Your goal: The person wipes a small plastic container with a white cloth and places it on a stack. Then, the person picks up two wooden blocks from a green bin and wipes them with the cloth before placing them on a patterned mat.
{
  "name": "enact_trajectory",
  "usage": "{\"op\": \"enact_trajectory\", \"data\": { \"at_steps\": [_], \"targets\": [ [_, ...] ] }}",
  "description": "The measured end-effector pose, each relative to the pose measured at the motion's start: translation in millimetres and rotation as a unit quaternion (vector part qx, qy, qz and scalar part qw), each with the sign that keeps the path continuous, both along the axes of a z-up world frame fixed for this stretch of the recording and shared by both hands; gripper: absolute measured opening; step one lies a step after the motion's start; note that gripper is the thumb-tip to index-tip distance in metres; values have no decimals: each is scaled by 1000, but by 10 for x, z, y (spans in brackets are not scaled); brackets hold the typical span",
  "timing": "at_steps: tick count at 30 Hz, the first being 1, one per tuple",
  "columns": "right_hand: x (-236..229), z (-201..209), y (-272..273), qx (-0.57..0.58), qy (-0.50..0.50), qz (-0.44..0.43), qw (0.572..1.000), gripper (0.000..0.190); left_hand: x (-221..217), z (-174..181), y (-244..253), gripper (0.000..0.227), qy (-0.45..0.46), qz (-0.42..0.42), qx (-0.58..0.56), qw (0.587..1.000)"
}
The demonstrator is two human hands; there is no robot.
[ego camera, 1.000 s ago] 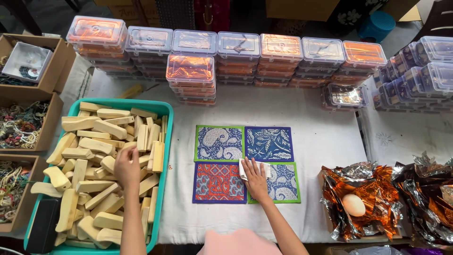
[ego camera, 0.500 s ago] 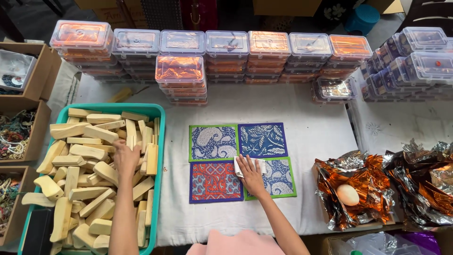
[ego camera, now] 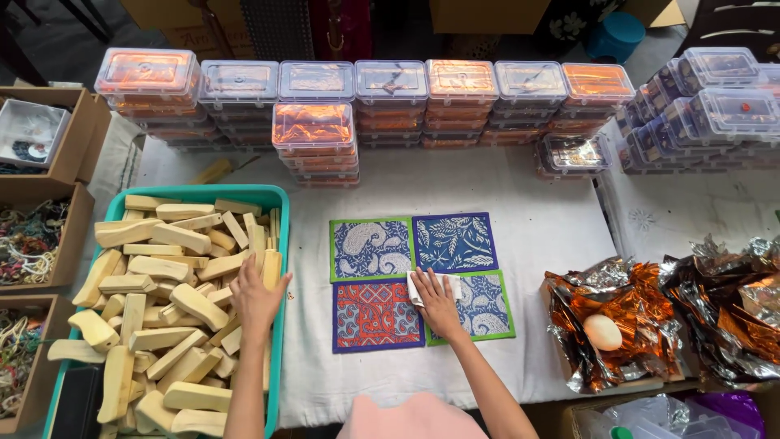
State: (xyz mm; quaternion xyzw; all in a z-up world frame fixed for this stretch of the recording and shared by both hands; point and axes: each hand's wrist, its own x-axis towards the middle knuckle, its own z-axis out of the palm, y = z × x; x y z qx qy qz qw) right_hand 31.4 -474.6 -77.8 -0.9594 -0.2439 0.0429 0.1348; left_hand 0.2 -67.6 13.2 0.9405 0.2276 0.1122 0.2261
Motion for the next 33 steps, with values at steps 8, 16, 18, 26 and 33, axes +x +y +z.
{"op": "enact_trajectory", "data": {
  "at_steps": [8, 16, 18, 26, 33],
  "targets": [
    [-19, 43, 15, -10, -5, -18, 1000, 82, -41, 13, 35, 88, 26, 10, -8, 1000],
    [11, -32, 20, 27, 12, -22, 999, 72, -104, -755, 563, 82, -64, 37, -114, 991],
    [8, -6, 21, 30, 28, -25, 999, 66, -130, -732, 518, 75, 2, 54, -98, 994],
    [44, -18, -93, 112, 57, -11, 992, 53, -132, -373, 291, 54, -94, 141, -98, 981],
    [182, -514, -369, 234, 127, -15, 964, 43, -168, -102, -24, 48, -157, 194, -4, 968]
  ]
}}
